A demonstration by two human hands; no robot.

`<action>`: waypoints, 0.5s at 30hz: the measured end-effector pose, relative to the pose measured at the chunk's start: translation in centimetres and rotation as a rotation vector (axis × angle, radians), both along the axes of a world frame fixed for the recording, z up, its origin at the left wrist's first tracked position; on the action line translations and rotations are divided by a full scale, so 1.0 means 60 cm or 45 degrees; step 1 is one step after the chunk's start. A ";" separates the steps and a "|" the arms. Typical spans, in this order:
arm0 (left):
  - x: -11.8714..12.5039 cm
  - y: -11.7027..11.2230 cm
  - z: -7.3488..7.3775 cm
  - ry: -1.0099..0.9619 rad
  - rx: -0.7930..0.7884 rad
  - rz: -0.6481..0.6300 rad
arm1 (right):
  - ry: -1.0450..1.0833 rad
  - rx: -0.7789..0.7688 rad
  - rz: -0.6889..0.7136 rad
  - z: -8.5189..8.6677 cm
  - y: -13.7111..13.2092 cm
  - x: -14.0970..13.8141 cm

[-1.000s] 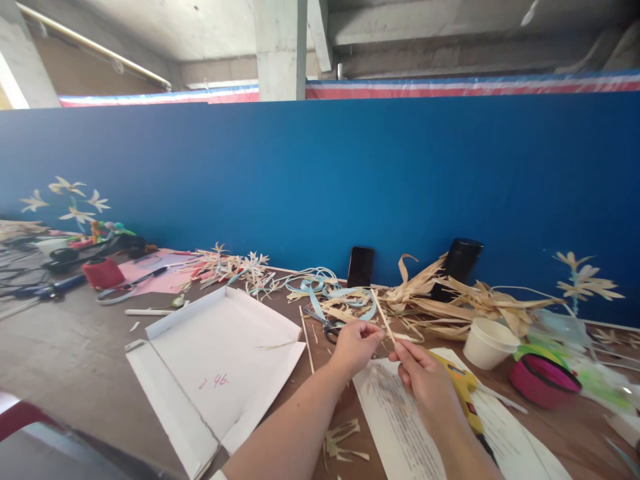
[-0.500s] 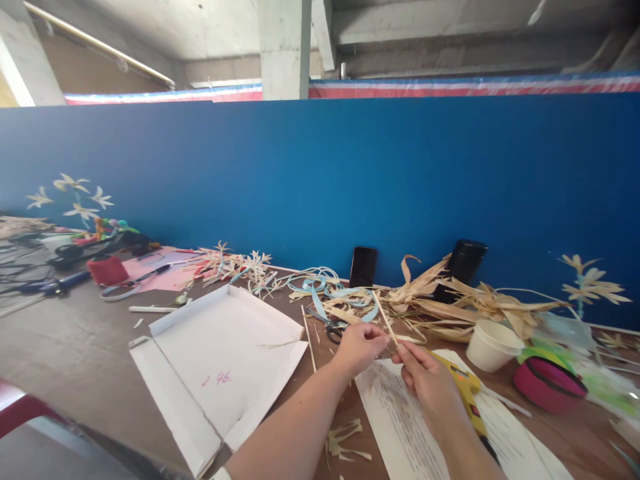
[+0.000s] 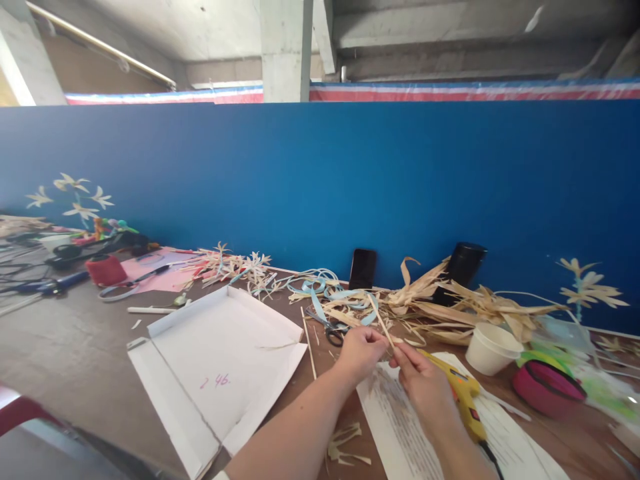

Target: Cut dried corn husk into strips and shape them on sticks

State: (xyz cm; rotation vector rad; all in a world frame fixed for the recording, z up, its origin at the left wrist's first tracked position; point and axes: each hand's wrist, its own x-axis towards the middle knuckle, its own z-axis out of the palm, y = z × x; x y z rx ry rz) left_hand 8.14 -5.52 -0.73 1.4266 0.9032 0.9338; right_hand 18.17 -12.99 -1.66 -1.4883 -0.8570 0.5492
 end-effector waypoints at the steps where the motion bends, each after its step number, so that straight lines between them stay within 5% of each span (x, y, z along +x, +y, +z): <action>1: 0.000 0.000 0.001 0.010 -0.005 0.015 | -0.113 -0.025 -0.020 -0.002 0.001 0.003; 9: 0.002 -0.012 0.014 0.083 -0.014 0.015 | -0.286 -0.152 -0.232 0.007 -0.003 0.019; 12: 0.003 -0.009 0.013 0.080 -0.081 0.067 | -0.139 -0.046 -0.307 0.011 -0.006 0.014; 15: 0.000 -0.002 0.008 0.037 -0.106 0.123 | 0.196 0.159 -0.173 0.014 -0.008 0.005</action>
